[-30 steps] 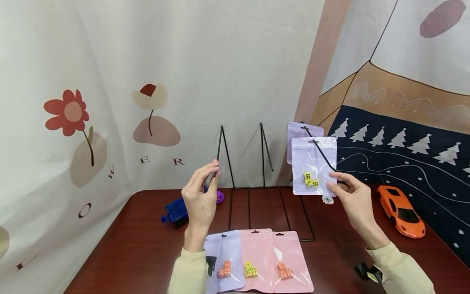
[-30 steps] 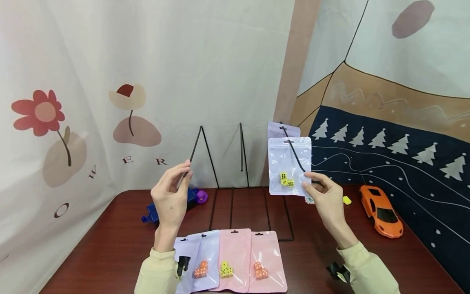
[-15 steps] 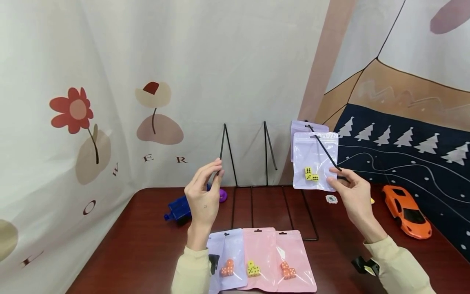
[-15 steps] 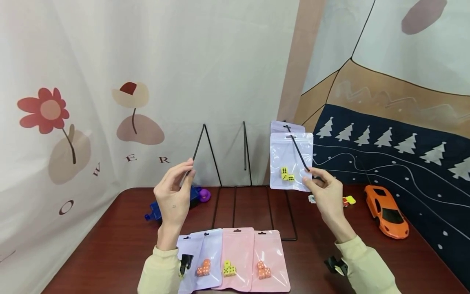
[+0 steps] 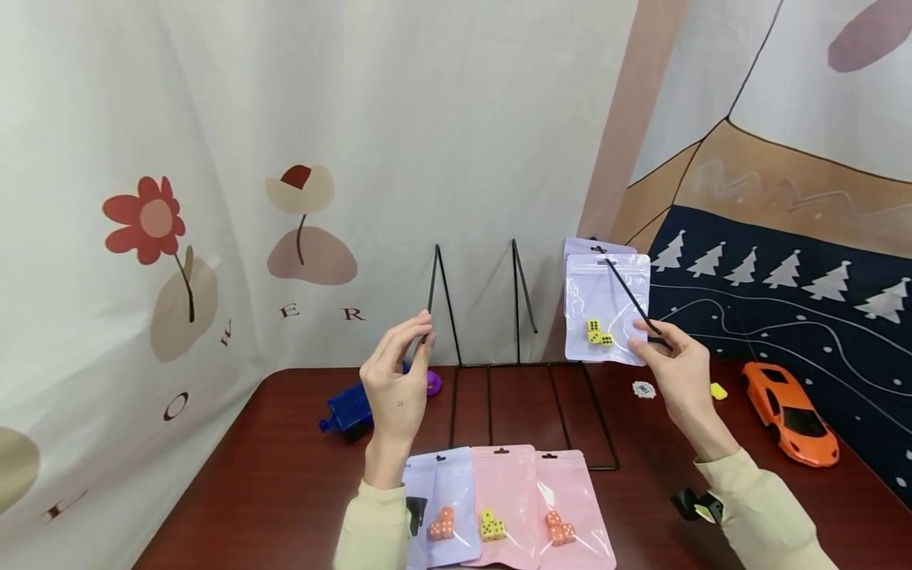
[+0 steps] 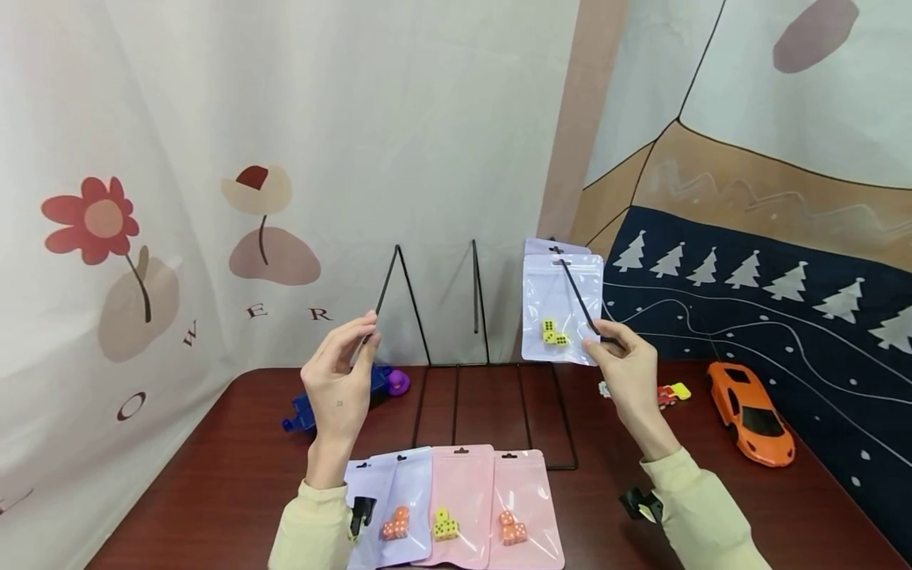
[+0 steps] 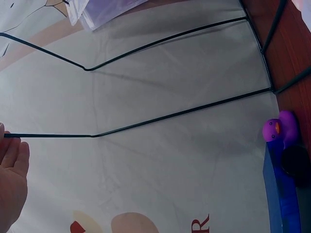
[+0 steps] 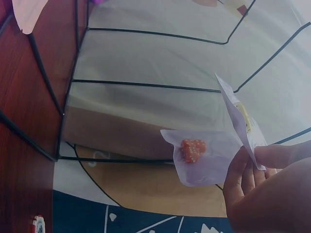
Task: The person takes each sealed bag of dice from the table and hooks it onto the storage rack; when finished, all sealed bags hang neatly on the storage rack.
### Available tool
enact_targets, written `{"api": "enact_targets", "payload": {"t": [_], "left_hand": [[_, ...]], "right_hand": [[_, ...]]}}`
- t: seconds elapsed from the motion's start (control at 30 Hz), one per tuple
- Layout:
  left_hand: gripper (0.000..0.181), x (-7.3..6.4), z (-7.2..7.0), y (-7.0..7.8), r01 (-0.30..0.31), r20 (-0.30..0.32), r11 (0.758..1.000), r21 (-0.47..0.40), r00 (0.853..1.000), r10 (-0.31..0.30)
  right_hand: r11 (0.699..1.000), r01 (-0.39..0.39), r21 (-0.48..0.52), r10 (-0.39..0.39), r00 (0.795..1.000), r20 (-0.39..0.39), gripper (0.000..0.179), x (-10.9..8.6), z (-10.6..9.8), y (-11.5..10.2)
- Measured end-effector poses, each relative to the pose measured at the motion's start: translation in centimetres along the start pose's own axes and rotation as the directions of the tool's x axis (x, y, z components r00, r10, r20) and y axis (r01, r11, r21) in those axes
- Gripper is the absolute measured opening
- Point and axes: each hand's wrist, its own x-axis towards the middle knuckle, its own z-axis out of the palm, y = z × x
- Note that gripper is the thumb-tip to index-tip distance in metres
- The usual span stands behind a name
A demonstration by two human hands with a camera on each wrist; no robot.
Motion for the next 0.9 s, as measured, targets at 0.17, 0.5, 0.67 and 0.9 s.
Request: {"api": "enact_targets", "payload": {"t": [0.17,0.5,0.67,0.9], "left_hand": [[0.021,0.1,0.0,0.1,-0.001,0.009,1.0,-0.002,1.0,0.001],[0.021,0.0,-0.1,0.1,-0.006,0.003,1.0,0.002,1.0,0.006],[0.021,0.0,-0.1,0.1,-0.006,0.001,1.0,0.001,1.0,0.006],[0.021,0.0,-0.1,0.1,-0.014,0.006,1.0,0.014,1.0,0.014]], "right_hand": [[0.999,-0.007,-0.033,0.007,1.0,-0.02,0.03,0.4,0.2,0.2],[0.996,-0.025,-0.089,0.024,1.0,-0.017,0.031,1.3,0.9,0.5],[0.999,-0.034,-0.023,0.034,0.999,-0.018,0.03,1.7,1.3,0.5],[0.999,-0.035,-0.042,0.033,0.998,-0.049,0.027,2.1,1.6,0.9]]}}
